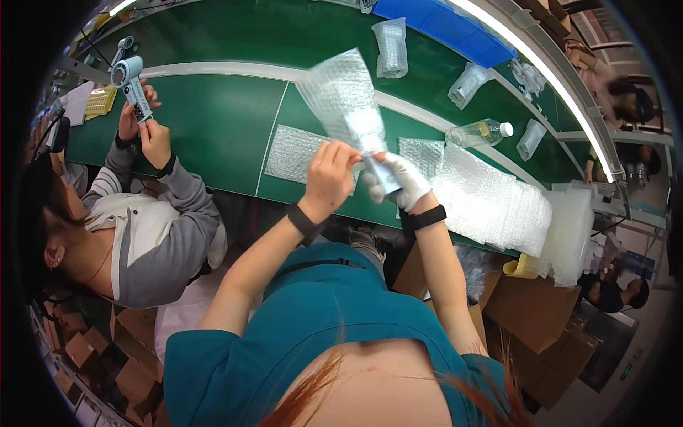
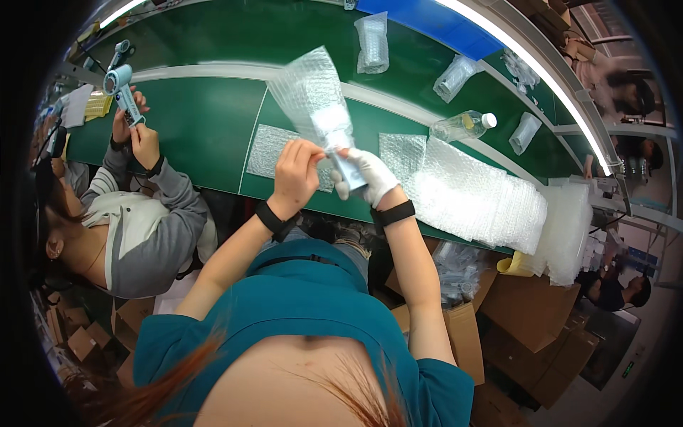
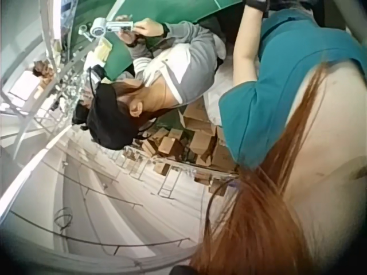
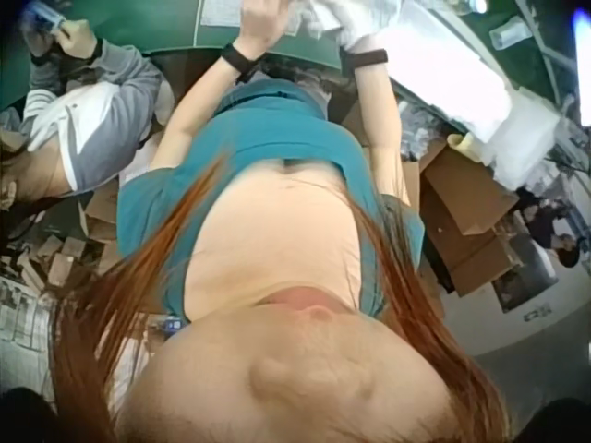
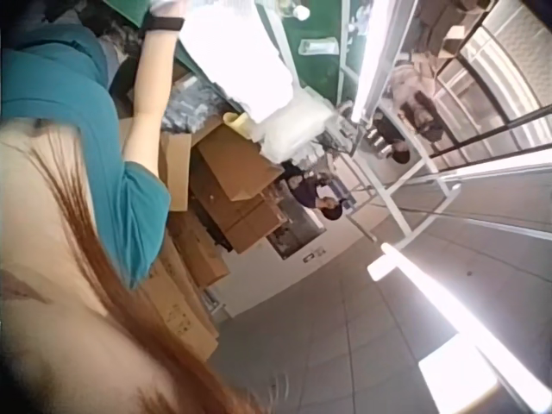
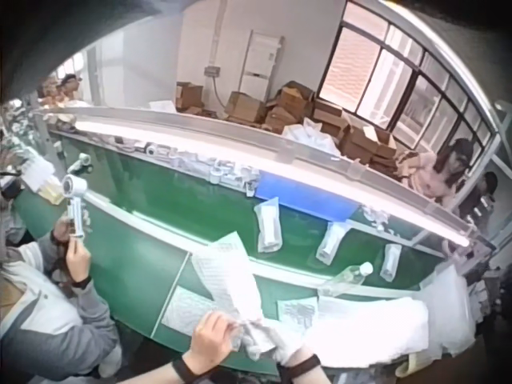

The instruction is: Packaging handheld fans into plastic bags and placing them into cardboard boxes on a factory production line.

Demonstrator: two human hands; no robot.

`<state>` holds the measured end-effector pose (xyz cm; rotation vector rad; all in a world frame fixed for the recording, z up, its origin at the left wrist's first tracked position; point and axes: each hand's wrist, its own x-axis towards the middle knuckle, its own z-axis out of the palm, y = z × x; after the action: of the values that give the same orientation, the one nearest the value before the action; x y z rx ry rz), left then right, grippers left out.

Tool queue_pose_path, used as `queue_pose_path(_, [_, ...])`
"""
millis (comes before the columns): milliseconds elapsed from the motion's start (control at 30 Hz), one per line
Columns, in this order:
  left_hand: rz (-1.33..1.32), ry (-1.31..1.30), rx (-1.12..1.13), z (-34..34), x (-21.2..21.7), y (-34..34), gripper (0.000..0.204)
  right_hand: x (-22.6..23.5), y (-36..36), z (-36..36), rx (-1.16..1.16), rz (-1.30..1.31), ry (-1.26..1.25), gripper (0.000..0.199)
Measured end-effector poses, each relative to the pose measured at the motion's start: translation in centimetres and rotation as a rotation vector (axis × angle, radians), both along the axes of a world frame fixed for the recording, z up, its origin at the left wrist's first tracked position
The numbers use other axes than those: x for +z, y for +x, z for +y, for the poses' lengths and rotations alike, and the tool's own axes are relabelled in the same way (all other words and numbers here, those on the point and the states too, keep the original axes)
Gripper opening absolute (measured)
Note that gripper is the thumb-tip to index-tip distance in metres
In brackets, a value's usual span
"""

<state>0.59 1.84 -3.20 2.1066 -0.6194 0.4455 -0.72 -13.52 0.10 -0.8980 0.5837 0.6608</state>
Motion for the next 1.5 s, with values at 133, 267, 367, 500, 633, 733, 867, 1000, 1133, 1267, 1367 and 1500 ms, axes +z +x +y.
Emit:
queue_pose_path(133, [0.105, -0.236, 0.025, -1.2, 3.7, 2.0, 0.006, 3.4, 0.1, 1.3, -0.35, -0.006, 0.467, 0.045])
queue_pose_path(267, [0.224, -0.414, -0.146, -1.8, 9.6, 6.5, 0.004, 0.0, -2.2, -1.9, -0.132, -0.359, 0.837, 0.072])
queue_pose_path(367, [0.091, -0.346, -0.272, -2.6, 10.0, 6.1, 0.004, 0.2, -2.7, -1.7, -0.163, -0.102, 0.662, 0.071])
queue_pose_path(500, [0.075, -0.168, -0.475, -2.9, 8.0, 1.4, 0.008, -5.5, -3.0, -2.3, -0.068, -0.568, -0.285, 0.054])
queue_pose_path(633, [0.147, -0.103, -0.343, 1.2, 5.2, -0.6, 0.017, -3.9, -1.0, -1.9, -0.225, 0.119, 0.378, 0.041])
queue_pose_path(733, [0.223, -0.033, -0.165, 4.4, 4.2, -1.7, 0.027, -4.9, 2.9, -0.9, -0.082, 0.202, -0.045, 0.037])
queue_pose_path(867, [0.3, 0.153, -0.167, 8.1, 2.9, -3.2, 0.027, -7.0, 12.4, 0.9, 0.051, 0.064, -0.278, 0.026])
queue_pose_path(1000, [0.242, 0.256, -0.225, 9.3, 2.3, -3.9, 0.026, -11.0, 21.8, 3.5, -0.203, -0.293, -0.05, 0.041])
queue_pose_path(1133, [0.331, 0.312, -0.235, 10.2, 1.2, -5.2, 0.022, -9.6, 20.8, 4.7, -0.261, -0.338, 0.072, 0.051])
queue_pose_path(1267, [0.312, 0.346, -0.283, 10.4, -0.1, -3.8, 0.02, -6.4, 14.6, 1.1, 0.016, -0.337, 0.142, 0.047])
queue_pose_path(1367, [0.301, 0.331, -0.357, 9.8, -1.0, -2.3, 0.018, -1.0, 7.8, -0.5, 0.204, -0.479, -0.085, 0.052])
queue_pose_path(1500, [0.323, 0.395, -0.458, 7.9, -0.7, -0.2, 0.02, 11.0, 0.3, -3.6, 0.286, -0.662, -0.321, 0.052])
